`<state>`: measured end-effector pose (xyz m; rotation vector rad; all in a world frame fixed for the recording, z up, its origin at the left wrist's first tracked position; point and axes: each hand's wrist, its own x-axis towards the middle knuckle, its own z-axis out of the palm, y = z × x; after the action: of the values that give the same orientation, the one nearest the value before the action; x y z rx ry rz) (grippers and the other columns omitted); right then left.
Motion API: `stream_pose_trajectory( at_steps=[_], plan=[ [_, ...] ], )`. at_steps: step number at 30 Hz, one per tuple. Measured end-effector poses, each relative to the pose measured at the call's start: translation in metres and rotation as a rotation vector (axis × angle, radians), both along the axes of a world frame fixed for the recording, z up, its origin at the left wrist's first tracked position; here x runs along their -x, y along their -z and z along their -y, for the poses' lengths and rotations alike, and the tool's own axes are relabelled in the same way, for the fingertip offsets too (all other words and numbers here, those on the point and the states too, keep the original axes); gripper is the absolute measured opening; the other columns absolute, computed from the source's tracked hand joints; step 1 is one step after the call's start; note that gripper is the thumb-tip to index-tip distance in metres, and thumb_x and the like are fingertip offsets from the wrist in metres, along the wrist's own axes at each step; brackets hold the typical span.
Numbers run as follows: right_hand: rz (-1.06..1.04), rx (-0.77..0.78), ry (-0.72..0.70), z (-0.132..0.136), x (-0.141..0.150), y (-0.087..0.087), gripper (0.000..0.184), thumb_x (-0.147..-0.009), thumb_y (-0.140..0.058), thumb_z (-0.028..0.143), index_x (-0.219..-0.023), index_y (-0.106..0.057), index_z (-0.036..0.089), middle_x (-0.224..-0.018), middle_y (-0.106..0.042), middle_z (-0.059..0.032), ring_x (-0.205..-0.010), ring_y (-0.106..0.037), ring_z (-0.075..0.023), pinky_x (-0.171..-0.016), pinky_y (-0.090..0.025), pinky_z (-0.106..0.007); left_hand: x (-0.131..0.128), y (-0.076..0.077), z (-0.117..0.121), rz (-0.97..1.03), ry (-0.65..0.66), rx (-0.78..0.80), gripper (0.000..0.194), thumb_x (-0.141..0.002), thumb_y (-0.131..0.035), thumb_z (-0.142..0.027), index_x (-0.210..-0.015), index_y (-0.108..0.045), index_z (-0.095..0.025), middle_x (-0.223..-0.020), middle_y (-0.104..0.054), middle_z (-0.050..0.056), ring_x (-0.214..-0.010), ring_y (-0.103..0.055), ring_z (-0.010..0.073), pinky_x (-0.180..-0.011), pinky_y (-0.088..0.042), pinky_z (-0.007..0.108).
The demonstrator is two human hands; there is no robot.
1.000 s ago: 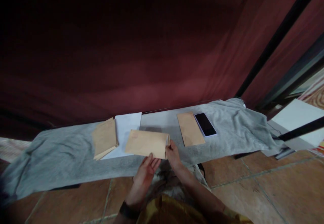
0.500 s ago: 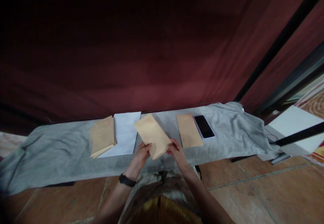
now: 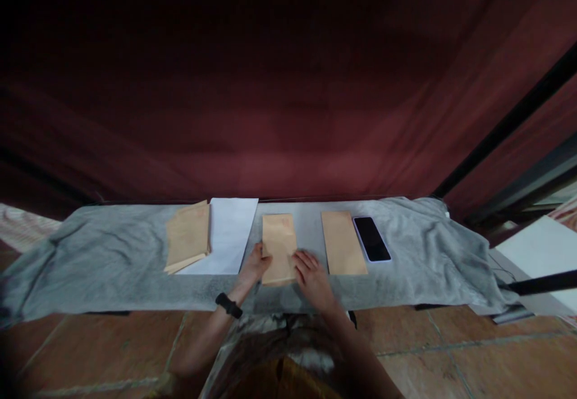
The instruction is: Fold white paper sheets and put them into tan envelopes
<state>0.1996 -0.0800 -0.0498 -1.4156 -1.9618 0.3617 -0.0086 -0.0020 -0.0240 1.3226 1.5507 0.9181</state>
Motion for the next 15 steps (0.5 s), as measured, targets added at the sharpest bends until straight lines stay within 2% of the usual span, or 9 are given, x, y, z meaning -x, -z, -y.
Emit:
stream_pose_trajectory(
  at_steps=[3,6,8,10,15],
  plan=[
    [0.110,-0.013,-0.019,-0.001,0.003,-0.002,0.044,-0.098,-0.047,0.016,-0.139,-0.060,0.027,-0.143,-0.063,-0.0068,-0.135,-0.055,-0.0239,-0.117,-0.042,-0.050,-0.001,-0.001,0.003,-0.291,-0.019,-0.121,0.042,-0.079,-0.065,-0.020,-0.121,-0.062,-0.017,-0.111,-0.071,0.016,-0.118,-0.064,0.0353,-0.106,-0.045,0.050],
    [0.134,-0.023,-0.016,0.000,0.004,-0.003,0.043,-0.099,-0.049,0.018,-0.139,-0.060,0.028,-0.144,-0.062,-0.0069,-0.135,-0.055,-0.0241,-0.116,-0.042,-0.050,-0.016,-0.002,-0.006,-0.583,0.137,-0.347,0.049,-0.095,-0.050,-0.029,-0.141,-0.052,-0.014,-0.142,-0.058,0.021,-0.140,-0.049,0.0353,-0.116,-0.036,0.052],
    [0.139,-0.017,-0.019,0.000,0.003,-0.002,0.041,-0.099,-0.048,0.020,-0.138,-0.061,0.027,-0.144,-0.062,-0.0073,-0.136,-0.055,-0.0244,-0.117,-0.041,-0.050,-0.031,0.001,-0.020,-0.612,0.304,-0.440,0.054,-0.100,-0.042,-0.033,-0.150,-0.045,-0.014,-0.158,-0.045,0.019,-0.151,-0.035,0.0335,-0.123,-0.027,0.053],
    [0.139,-0.005,-0.011,0.000,0.003,-0.002,0.040,-0.100,-0.048,0.021,-0.137,-0.061,0.026,-0.143,-0.063,-0.0080,-0.135,-0.055,-0.0248,-0.117,-0.040,-0.051,-0.045,0.006,-0.038,-0.608,0.426,-0.472,0.058,-0.101,-0.038,-0.036,-0.155,-0.038,-0.015,-0.165,-0.036,0.015,-0.155,-0.025,0.0311,-0.126,-0.019,0.053],
    [0.130,0.019,0.002,-0.001,0.003,-0.002,0.038,-0.100,-0.048,0.023,-0.135,-0.062,0.027,-0.142,-0.063,-0.0080,-0.133,-0.056,-0.0249,-0.116,-0.040,-0.050,-0.059,0.017,-0.072,-0.660,0.565,-0.435,0.062,-0.100,-0.040,-0.040,-0.157,-0.035,-0.016,-0.165,-0.035,0.014,-0.156,-0.026,0.0287,-0.128,-0.015,0.052]
  ],
)
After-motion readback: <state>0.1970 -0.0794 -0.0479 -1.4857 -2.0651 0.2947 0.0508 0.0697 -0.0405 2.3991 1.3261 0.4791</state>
